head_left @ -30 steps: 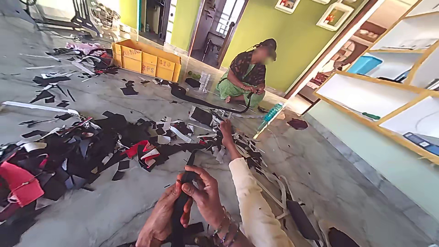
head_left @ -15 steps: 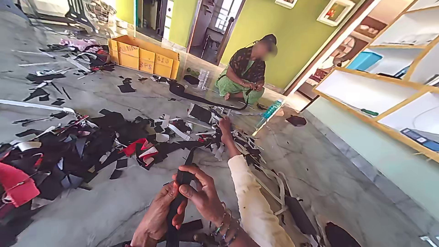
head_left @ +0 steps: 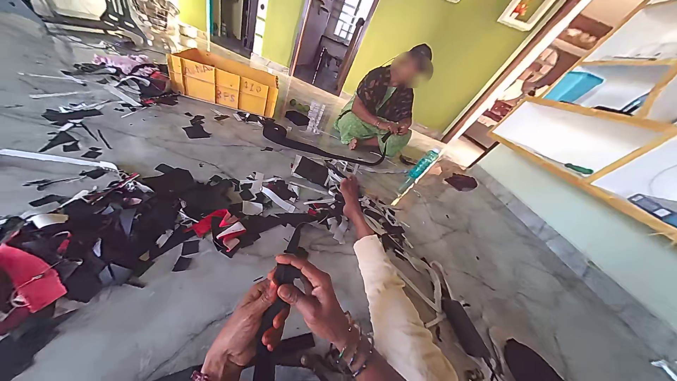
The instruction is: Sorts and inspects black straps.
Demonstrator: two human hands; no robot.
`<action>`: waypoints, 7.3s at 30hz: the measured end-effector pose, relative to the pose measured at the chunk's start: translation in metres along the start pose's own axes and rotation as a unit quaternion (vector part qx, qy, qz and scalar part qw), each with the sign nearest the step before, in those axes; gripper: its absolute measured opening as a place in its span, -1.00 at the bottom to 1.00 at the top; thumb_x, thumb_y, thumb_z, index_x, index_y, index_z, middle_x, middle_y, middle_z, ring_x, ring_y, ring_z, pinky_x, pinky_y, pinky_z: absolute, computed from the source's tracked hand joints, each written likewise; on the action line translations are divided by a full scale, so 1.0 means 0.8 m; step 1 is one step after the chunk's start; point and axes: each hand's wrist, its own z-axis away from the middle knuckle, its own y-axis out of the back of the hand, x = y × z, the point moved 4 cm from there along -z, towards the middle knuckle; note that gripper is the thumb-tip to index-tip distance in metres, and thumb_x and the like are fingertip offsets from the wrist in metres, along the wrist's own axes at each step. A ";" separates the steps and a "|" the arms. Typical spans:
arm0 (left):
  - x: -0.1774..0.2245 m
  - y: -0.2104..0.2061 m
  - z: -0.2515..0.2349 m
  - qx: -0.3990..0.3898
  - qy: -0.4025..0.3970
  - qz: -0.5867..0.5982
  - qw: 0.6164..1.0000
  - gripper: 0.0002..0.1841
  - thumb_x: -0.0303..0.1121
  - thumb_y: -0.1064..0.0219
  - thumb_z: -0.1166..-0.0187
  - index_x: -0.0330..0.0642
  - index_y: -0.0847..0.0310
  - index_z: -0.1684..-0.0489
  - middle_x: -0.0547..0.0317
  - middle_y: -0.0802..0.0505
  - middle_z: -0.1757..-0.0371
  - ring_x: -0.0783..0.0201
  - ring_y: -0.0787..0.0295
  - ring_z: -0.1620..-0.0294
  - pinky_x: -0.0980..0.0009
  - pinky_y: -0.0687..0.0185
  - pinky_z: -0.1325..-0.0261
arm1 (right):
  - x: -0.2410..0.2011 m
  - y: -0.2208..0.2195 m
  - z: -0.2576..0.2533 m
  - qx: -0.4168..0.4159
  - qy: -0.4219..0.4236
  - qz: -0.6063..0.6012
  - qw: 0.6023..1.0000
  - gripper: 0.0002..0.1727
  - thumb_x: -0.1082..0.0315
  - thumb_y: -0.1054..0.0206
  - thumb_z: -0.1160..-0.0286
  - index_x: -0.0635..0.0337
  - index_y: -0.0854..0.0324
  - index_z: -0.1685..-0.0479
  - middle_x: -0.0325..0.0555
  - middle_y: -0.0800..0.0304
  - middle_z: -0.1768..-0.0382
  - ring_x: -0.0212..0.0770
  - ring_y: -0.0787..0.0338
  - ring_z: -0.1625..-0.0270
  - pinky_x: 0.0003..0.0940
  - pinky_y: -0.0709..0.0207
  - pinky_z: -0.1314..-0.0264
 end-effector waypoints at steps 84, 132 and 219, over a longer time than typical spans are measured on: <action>-0.006 -0.006 0.001 -0.063 0.006 -0.010 0.998 -0.70 0.11 -0.39 -0.52 0.15 -0.87 0.28 0.44 -0.77 0.61 0.61 -0.65 0.70 0.67 -0.58 0.64 | -0.016 0.008 0.014 0.049 0.053 0.050 0.996 -0.65 0.36 -0.29 -0.64 0.56 -0.68 -0.14 0.02 -0.91 0.01 -0.46 -0.84 -0.14 -0.55 -0.66 -0.29; -0.011 -0.001 -0.005 -0.064 0.000 -0.027 0.998 -0.67 0.13 -0.42 -0.50 0.12 -0.86 0.20 0.41 -0.81 0.54 0.53 -0.75 0.57 0.58 -0.74 0.43 | -0.007 0.012 0.021 0.082 0.052 0.028 0.995 -0.64 0.34 -0.27 -0.69 0.46 -0.67 -0.26 -0.09 -0.91 -0.09 -0.43 -0.85 -0.16 -0.53 -0.73 -0.22; -0.005 -0.042 -0.020 0.182 -0.176 -0.491 0.834 -0.61 -0.27 -0.48 -0.16 -0.28 -0.70 0.05 0.32 -0.83 0.35 0.57 -0.77 0.32 0.49 -0.70 0.18 | -0.037 0.024 0.020 0.148 0.061 0.128 0.979 -0.69 0.35 -0.39 -0.51 0.36 -0.81 -0.10 -0.12 -0.94 -0.07 -0.41 -0.82 -0.28 -0.22 -0.41 -0.69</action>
